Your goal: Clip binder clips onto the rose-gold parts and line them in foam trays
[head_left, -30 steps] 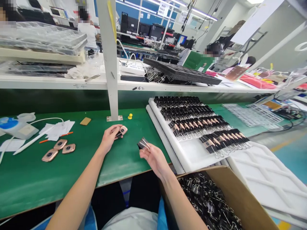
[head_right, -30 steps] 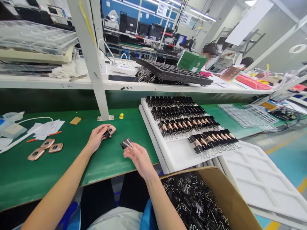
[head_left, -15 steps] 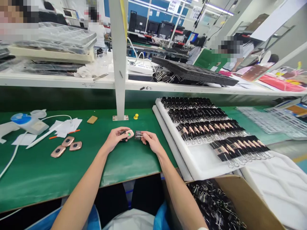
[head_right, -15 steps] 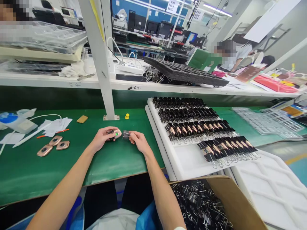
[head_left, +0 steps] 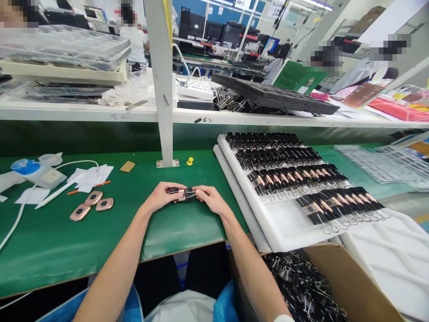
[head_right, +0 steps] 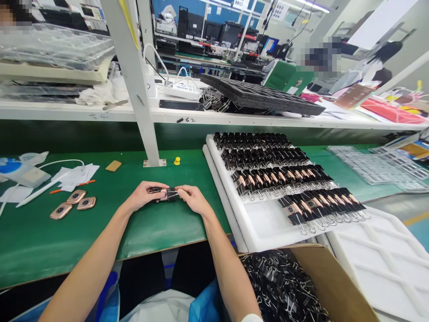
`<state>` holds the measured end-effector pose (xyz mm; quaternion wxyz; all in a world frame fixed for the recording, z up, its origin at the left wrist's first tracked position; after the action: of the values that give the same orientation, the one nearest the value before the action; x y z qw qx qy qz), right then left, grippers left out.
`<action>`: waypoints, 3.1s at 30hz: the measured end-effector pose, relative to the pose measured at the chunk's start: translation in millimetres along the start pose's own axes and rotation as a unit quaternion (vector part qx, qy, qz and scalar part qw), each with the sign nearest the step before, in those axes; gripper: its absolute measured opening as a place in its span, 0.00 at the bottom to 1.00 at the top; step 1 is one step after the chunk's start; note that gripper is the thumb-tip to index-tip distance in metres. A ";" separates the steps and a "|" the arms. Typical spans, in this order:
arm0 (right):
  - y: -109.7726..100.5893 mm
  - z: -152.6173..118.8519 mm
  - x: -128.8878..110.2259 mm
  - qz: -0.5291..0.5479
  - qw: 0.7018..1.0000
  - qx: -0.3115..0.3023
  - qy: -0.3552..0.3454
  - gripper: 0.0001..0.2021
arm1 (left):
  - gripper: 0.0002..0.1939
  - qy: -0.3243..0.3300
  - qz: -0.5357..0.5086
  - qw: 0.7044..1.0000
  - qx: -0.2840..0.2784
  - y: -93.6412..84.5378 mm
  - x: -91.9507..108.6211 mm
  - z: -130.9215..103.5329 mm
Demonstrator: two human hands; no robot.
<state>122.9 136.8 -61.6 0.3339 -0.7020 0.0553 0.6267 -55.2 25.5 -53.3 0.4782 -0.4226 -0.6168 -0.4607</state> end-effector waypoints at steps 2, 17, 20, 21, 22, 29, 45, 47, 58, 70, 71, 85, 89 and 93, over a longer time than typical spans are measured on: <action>0.3 -0.2 1.2 0.005 1.000 0.000 0.001 0.25 | 0.19 0.000 0.003 1.000 -0.004 0.7 0.6 -0.2; 49.7 65.2 -36.8 0.148 0.951 0.271 0.026 0.22 | 0.26 0.102 -0.189 0.952 0.219 -15.7 1.8 6.6; 60.5 62.4 -42.5 -0.014 0.956 0.287 0.062 0.24 | 0.26 0.140 -0.220 0.921 0.289 -23.6 1.3 5.6; 61.3 61.4 -43.4 -0.065 0.955 0.281 0.070 0.26 | 0.25 0.147 -0.221 0.917 0.299 -24.7 0.9 5.5; 60.5 60.8 -43.6 -0.105 0.953 0.274 0.078 0.27 | 0.25 0.151 -0.220 0.916 0.301 -24.8 0.5 5.7; 44.6 66.2 -38.8 -0.243 0.935 0.224 0.131 0.33 | 0.25 0.143 -0.188 0.929 0.285 -17.4 -2.0 7.6; 43.1 64.0 -38.3 -0.269 0.924 0.205 0.176 0.35 | 0.27 0.108 -0.172 0.941 0.272 -14.6 -0.3 7.5; 44.2 56.2 -44.2 -0.230 0.940 0.198 0.155 0.32 | 0.28 0.107 -0.166 0.943 0.269 -16.1 0.0 7.1; -18.0 -101.3 -85.7 0.264 0.937 0.170 0.156 0.21 | 0.37 0.074 -0.199 0.976 0.046 -11.1 5.9 19.6; -187.8 -232.9 -58.1 -0.427 0.728 0.444 0.302 0.16 | 0.22 0.066 -0.173 0.976 0.111 -8.9 8.4 17.0; -191.1 -230.9 -55.4 -0.450 0.720 0.433 0.304 0.16 | 0.21 0.067 -0.170 0.977 0.111 -8.7 8.6 17.0; -209.8 -226.9 -34.9 -0.567 0.664 0.338 0.351 0.18 | 0.24 0.132 -0.145 0.968 0.155 -15.8 10.7 6.0; -215.1 -227.0 -29.9 -0.567 0.677 0.294 0.365 0.19 | 0.24 0.132 -0.131 0.972 0.146 -15.6 11.4 1.0; -215.4 -209.4 -34.0 -0.576 0.678 0.259 0.375 0.20 | 0.24 0.130 -0.128 0.973 0.143 -13.1 11.9 1.2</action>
<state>399.2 178.6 53.8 0.7491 -0.6562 -0.0795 -0.0446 -70.2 24.8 -43.9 0.5470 -0.2033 -0.6578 -0.4762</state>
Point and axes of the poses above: each hand's wrist, its own z-axis towards the middle knuckle, its own y-axis out of the palm, x = y × z, the point moved 4 cm from there along z, towards the middle knuckle, and after that the axes turned 15 degrees about -z, right-handed, at the moved point
